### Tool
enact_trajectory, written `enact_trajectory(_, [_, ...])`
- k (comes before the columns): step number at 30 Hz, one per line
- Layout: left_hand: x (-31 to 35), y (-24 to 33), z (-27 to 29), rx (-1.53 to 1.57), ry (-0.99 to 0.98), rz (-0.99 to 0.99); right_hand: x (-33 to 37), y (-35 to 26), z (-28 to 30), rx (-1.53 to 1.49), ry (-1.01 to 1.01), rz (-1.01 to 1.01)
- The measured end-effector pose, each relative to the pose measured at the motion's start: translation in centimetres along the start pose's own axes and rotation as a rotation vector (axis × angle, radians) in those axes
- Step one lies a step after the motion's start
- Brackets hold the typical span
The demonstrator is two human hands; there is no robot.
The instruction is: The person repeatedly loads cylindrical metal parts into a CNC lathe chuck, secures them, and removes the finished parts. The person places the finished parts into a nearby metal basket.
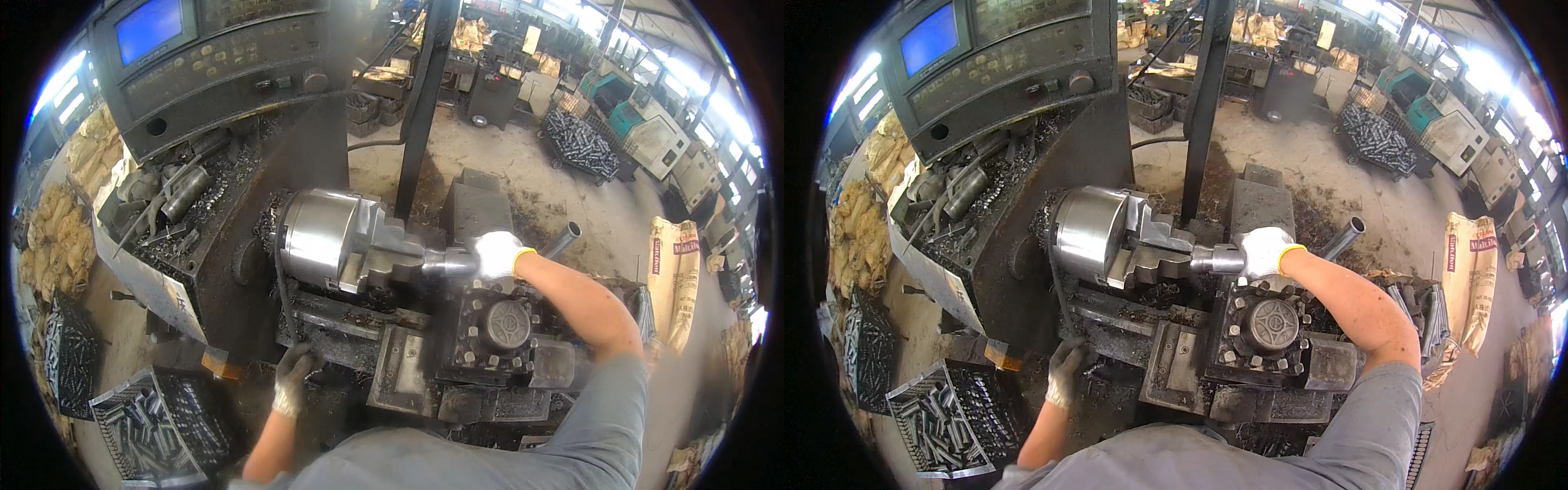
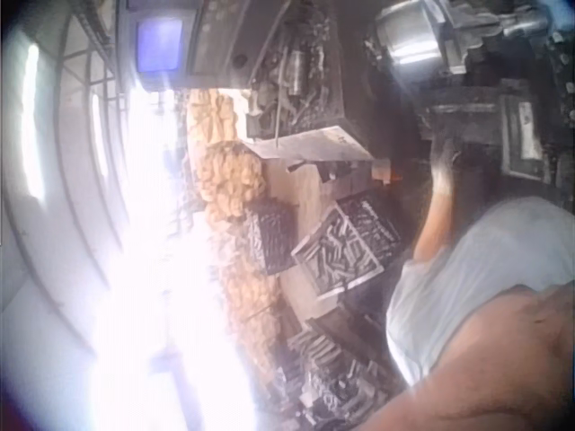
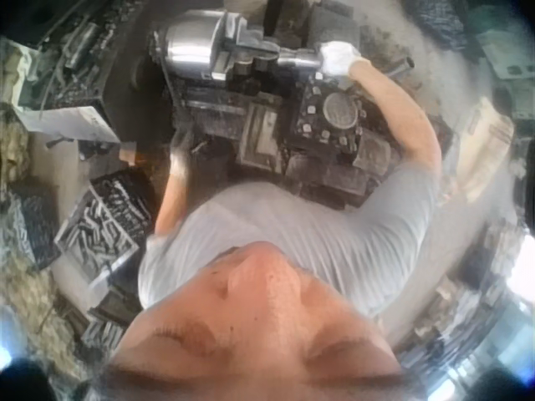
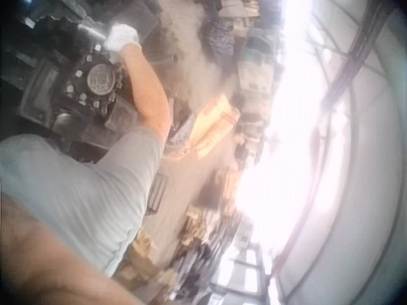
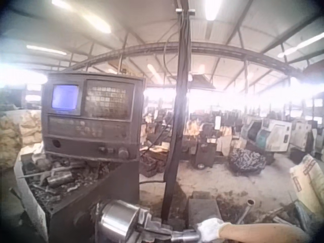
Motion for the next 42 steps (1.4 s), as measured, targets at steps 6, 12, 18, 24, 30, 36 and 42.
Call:
enact_trajectory(6, [5.6,-3.1,8.5,0.042,0.312,0.130,-4.4,-4.9,-1.3,-0.427,-0.214,0.100])
enact_trajectory(12, [3.2,-3.9,12.9,0.089,0.438,-0.003,-4.2,-4.6,-1.2,-0.542,-0.322,0.060])
enact_trajectory(18, [2.6,-1.7,20.4,0.410,0.710,-0.083,-5.7,-6.8,-1.8,-0.434,-0.071,0.105])
enact_trajectory(24, [1.9,-1.9,24.6,0.853,-0.080,0.024,-7.6,-7.0,-2.6,-0.539,-0.233,0.131])
enact_trajectory(30, [0.8,-5.1,30.5,0.158,0.590,-0.083,-7.5,-6.4,-2.3,-0.425,-0.299,0.114])
enact_trajectory(36, [3.9,1.9,25.8,-0.665,0.772,-0.204,3.5,-6.7,6.1,-0.434,0.316,-0.061])
enact_trajectory(42, [2.5,19.5,4.1,-1.226,0.424,-1.383,21.8,-13.6,3.5,-1.011,0.647,0.279])
Point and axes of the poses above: each hand's wrist, its own x-axis away from the middle knuckle, its own z-axis out of the back of the hand, y = z × x, the point moved 5 cm from there along -x, towards the middle knuckle, and after that the axes turned 9 degrees about -z, right-handed, at the moved point
